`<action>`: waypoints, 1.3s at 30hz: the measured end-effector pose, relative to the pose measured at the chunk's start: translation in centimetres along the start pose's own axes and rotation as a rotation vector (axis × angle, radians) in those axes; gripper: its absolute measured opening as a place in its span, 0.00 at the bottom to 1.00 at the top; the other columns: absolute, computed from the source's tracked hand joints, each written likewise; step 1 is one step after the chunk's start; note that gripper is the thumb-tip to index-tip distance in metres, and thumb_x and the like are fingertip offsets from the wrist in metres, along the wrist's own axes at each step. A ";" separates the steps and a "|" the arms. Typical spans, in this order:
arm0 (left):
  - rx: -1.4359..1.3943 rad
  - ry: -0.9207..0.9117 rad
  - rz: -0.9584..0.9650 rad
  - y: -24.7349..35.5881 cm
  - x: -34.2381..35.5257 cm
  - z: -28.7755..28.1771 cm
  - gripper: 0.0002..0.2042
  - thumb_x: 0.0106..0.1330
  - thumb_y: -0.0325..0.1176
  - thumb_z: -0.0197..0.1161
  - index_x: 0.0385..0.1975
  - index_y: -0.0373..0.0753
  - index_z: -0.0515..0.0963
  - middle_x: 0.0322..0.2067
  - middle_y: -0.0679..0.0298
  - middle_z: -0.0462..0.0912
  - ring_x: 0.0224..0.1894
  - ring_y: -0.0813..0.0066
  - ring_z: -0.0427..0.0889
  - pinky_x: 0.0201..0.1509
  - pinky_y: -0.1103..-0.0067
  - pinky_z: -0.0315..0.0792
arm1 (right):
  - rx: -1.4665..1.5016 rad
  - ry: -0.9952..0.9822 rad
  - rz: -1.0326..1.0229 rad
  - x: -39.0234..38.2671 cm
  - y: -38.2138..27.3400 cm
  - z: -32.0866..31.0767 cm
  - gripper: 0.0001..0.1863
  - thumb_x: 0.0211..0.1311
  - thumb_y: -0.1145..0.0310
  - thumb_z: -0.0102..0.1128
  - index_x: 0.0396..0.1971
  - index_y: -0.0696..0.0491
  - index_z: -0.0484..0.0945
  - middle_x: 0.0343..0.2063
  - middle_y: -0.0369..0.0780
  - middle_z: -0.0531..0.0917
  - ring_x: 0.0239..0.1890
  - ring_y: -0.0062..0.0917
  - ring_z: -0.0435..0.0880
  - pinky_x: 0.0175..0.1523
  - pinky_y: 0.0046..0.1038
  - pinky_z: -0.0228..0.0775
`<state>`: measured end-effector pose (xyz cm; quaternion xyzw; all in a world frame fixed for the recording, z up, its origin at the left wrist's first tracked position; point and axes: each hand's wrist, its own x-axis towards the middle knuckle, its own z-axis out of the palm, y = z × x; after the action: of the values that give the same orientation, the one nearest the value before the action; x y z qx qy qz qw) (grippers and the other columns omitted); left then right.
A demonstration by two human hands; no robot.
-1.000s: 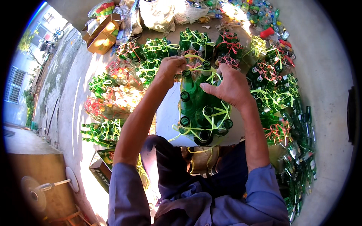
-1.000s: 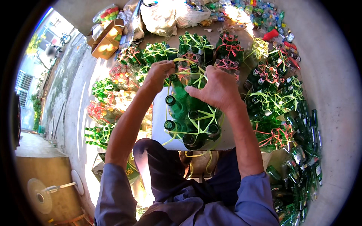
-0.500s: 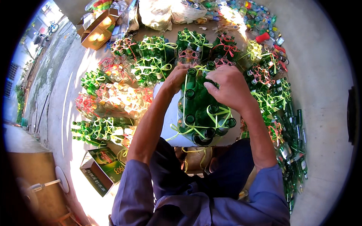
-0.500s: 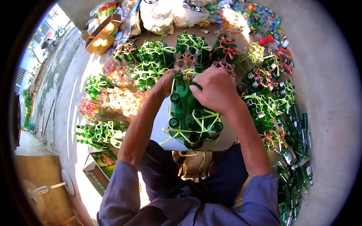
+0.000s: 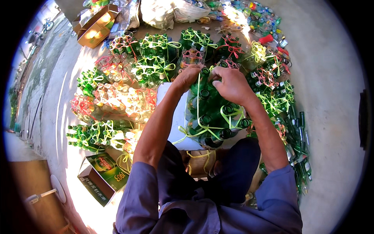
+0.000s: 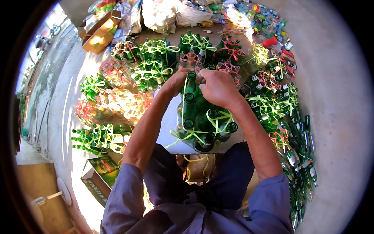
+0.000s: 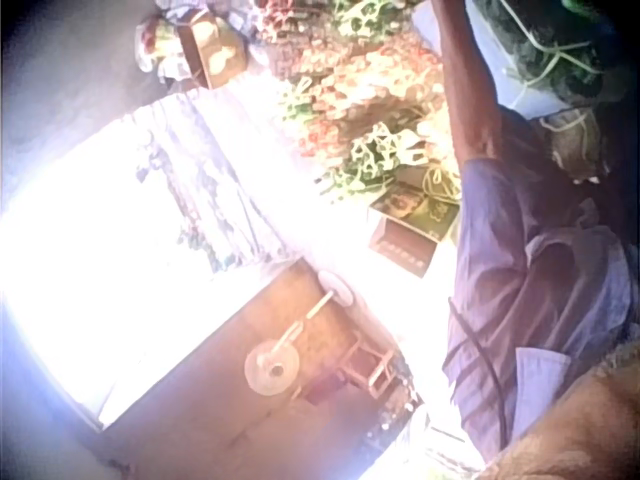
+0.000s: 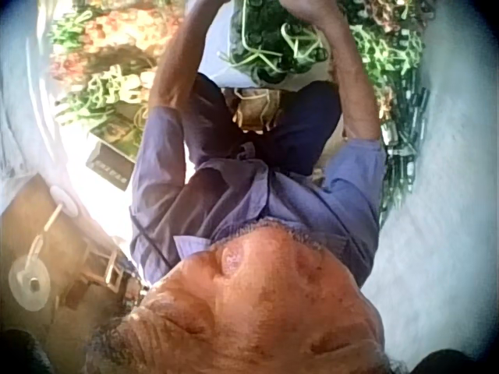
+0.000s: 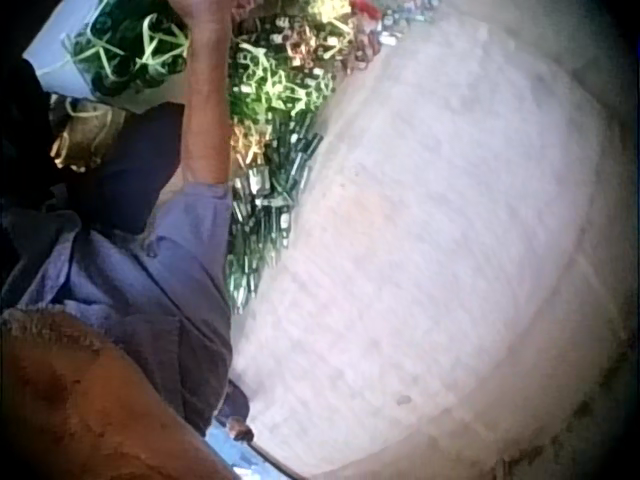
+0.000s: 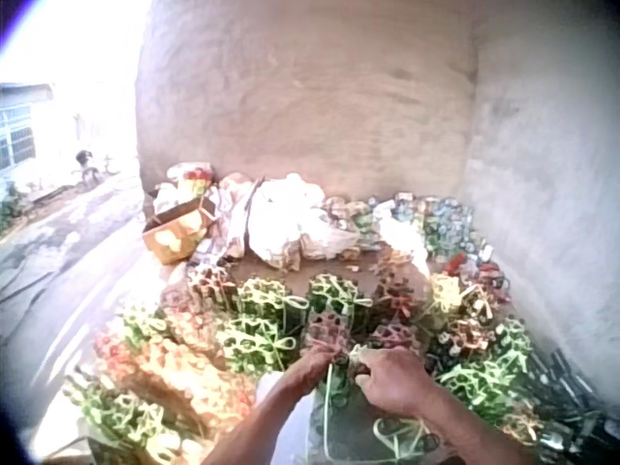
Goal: The person sits on the floor and bundles green glass bottles together using yellow plastic straps. They wrap the straps around the necks of the bottles, pull them tight, and tie knots to secure the group.
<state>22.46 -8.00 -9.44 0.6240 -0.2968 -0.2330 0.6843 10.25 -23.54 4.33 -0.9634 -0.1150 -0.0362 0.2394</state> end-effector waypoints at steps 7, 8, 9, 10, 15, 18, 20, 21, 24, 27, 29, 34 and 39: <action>-0.541 0.308 -0.291 0.4 0.1 1.1 0.03 0.58 0.26 0.65 0.27 0.33 0.80 0.24 0.63 0.81 0.23 0.74 0.81 0.25 0.74 0.73 | 0.097 0.058 0.164 0.5 -0.9 0.2 0.12 0.52 0.66 0.70 0.36 0.53 0.81 0.31 0.41 0.86 0.35 0.35 0.86 0.43 0.36 0.76; -0.537 0.328 -0.304 0.7 0.0 1.5 0.03 0.58 0.25 0.64 0.26 0.33 0.80 0.24 0.63 0.81 0.22 0.74 0.80 0.25 0.75 0.73 | 0.118 0.071 0.182 0.4 -0.6 0.3 0.13 0.51 0.64 0.71 0.36 0.51 0.81 0.32 0.40 0.86 0.37 0.37 0.86 0.44 0.38 0.76; -0.531 0.346 -0.316 1.3 -0.2 2.0 0.02 0.58 0.24 0.63 0.26 0.33 0.80 0.24 0.63 0.81 0.22 0.74 0.80 0.25 0.75 0.73 | 0.102 0.066 0.199 0.2 -0.4 0.4 0.13 0.50 0.64 0.72 0.35 0.51 0.81 0.33 0.40 0.86 0.36 0.36 0.86 0.43 0.37 0.76; -0.524 0.363 -0.329 2.0 -0.3 2.5 0.02 0.58 0.24 0.63 0.25 0.33 0.80 0.24 0.63 0.81 0.21 0.74 0.79 0.24 0.75 0.73 | 0.101 0.081 0.194 0.1 -0.1 0.4 0.13 0.50 0.64 0.72 0.35 0.51 0.81 0.33 0.40 0.86 0.36 0.36 0.86 0.43 0.36 0.76; -0.507 0.448 -0.257 1.0 0.1 2.2 0.02 0.56 0.24 0.62 0.27 0.33 0.79 0.23 0.63 0.80 0.20 0.74 0.78 0.24 0.77 0.72 | 0.159 0.134 0.160 0.5 0.1 0.7 0.13 0.51 0.66 0.72 0.36 0.51 0.81 0.32 0.38 0.87 0.34 0.32 0.86 0.43 0.34 0.77; -0.446 0.482 -0.248 0.6 0.4 2.1 0.04 0.58 0.24 0.64 0.31 0.32 0.80 0.25 0.62 0.82 0.23 0.74 0.81 0.26 0.78 0.75 | 0.244 0.128 0.192 0.3 -0.1 0.3 0.13 0.52 0.68 0.72 0.37 0.52 0.81 0.32 0.37 0.87 0.33 0.28 0.86 0.42 0.31 0.77; -0.387 0.519 -0.191 0.4 0.5 2.2 0.05 0.58 0.25 0.64 0.31 0.32 0.79 0.25 0.62 0.81 0.22 0.75 0.79 0.26 0.78 0.74 | 0.293 0.166 0.153 0.2 -0.3 0.3 0.12 0.53 0.72 0.70 0.37 0.55 0.79 0.28 0.32 0.81 0.28 0.18 0.74 0.37 0.23 0.71; -0.366 0.583 -0.151 0.4 0.5 2.5 0.04 0.56 0.25 0.63 0.29 0.33 0.79 0.23 0.64 0.80 0.21 0.77 0.77 0.25 0.79 0.71 | 0.319 0.185 0.135 0.1 -0.3 0.3 0.11 0.54 0.74 0.69 0.37 0.57 0.78 0.26 0.30 0.78 0.26 0.13 0.68 0.35 0.19 0.68; -0.325 0.733 -0.054 0.7 0.5 3.3 0.03 0.52 0.25 0.61 0.24 0.34 0.79 0.19 0.68 0.77 0.20 0.82 0.71 0.24 0.81 0.65 | 0.292 0.176 0.107 -0.2 -0.2 0.0 0.11 0.54 0.75 0.68 0.38 0.57 0.78 0.26 0.31 0.79 0.26 0.12 0.70 0.35 0.20 0.69; -0.340 0.783 -0.039 1.3 0.1 3.8 0.03 0.50 0.25 0.61 0.23 0.33 0.78 0.19 0.68 0.77 0.20 0.82 0.70 0.24 0.81 0.64 | 0.190 0.185 0.064 -0.1 0.2 -0.2 0.11 0.53 0.74 0.67 0.37 0.56 0.79 0.26 0.36 0.82 0.26 0.19 0.79 0.35 0.25 0.73; -0.367 0.784 -0.065 1.7 -0.1 3.8 0.03 0.50 0.25 0.61 0.22 0.33 0.78 0.19 0.68 0.77 0.20 0.82 0.71 0.24 0.82 0.64 | 0.064 0.155 0.016 0.0 -0.1 -1.0 0.10 0.50 0.71 0.65 0.35 0.53 0.81 0.26 0.40 0.85 0.30 0.33 0.83 0.37 0.34 0.76; -0.283 0.826 0.040 2.0 -0.3 3.9 0.02 0.51 0.25 0.61 0.23 0.33 0.78 0.19 0.67 0.77 0.20 0.82 0.72 0.24 0.82 0.65 | -0.177 0.099 -0.049 0.6 -0.1 -2.0 0.09 0.49 0.68 0.63 0.33 0.51 0.82 0.24 0.43 0.85 0.31 0.41 0.85 0.38 0.40 0.77; -0.301 0.866 0.047 2.0 -0.3 4.2 0.03 0.53 0.24 0.59 0.25 0.33 0.80 0.19 0.67 0.78 0.21 0.82 0.73 0.25 0.82 0.67 | -0.001 0.059 -0.030 0.7 0.7 -2.1 0.12 0.48 0.66 0.65 0.35 0.52 0.83 0.24 0.43 0.84 0.31 0.41 0.86 0.39 0.37 0.78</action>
<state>19.20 -10.62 -7.34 0.5505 0.0396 0.0244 0.8335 11.02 -24.97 6.01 -0.9603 -0.1221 -0.0680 0.2416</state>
